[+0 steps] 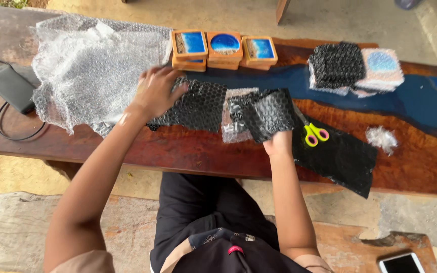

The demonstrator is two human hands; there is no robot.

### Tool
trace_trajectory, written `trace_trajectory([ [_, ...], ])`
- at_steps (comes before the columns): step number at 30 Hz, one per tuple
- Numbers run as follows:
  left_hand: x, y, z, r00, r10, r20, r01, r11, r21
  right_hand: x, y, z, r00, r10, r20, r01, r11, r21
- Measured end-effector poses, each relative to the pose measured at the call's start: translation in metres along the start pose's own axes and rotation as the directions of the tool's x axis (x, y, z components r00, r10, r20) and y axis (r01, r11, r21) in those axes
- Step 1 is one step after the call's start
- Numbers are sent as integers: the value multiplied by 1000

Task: The person wraps wooden and resin coasters in bubble wrap and black protective material, using scissors and tape to secure the packaging.

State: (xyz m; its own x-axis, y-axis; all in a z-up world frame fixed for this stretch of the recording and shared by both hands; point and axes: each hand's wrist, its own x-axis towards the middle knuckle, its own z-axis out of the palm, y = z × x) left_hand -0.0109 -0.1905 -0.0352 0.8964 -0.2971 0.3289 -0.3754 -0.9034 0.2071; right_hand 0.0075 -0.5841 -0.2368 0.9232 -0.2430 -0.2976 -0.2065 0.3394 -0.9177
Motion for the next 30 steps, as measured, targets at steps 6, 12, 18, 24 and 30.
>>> trace_trajectory([
  [6,-54,14,-9,977,176,123,-195,967,164,4,-2,-18,1000,5,15,-8,984,176],
  [12,-51,-67,41,832,404,-381,-325,910,257,24,11,-50,998,54,-42,-36,936,351],
  [18,-34,-99,-28,813,86,-576,11,987,163,52,1,-161,989,139,-45,-100,869,484],
  [24,2,-217,-25,716,-695,-73,565,637,-525,52,32,-192,977,211,-46,-135,763,632],
  [30,-9,-149,-50,768,-47,-639,57,998,-5,-89,-145,11,995,-96,10,96,994,-43],
])
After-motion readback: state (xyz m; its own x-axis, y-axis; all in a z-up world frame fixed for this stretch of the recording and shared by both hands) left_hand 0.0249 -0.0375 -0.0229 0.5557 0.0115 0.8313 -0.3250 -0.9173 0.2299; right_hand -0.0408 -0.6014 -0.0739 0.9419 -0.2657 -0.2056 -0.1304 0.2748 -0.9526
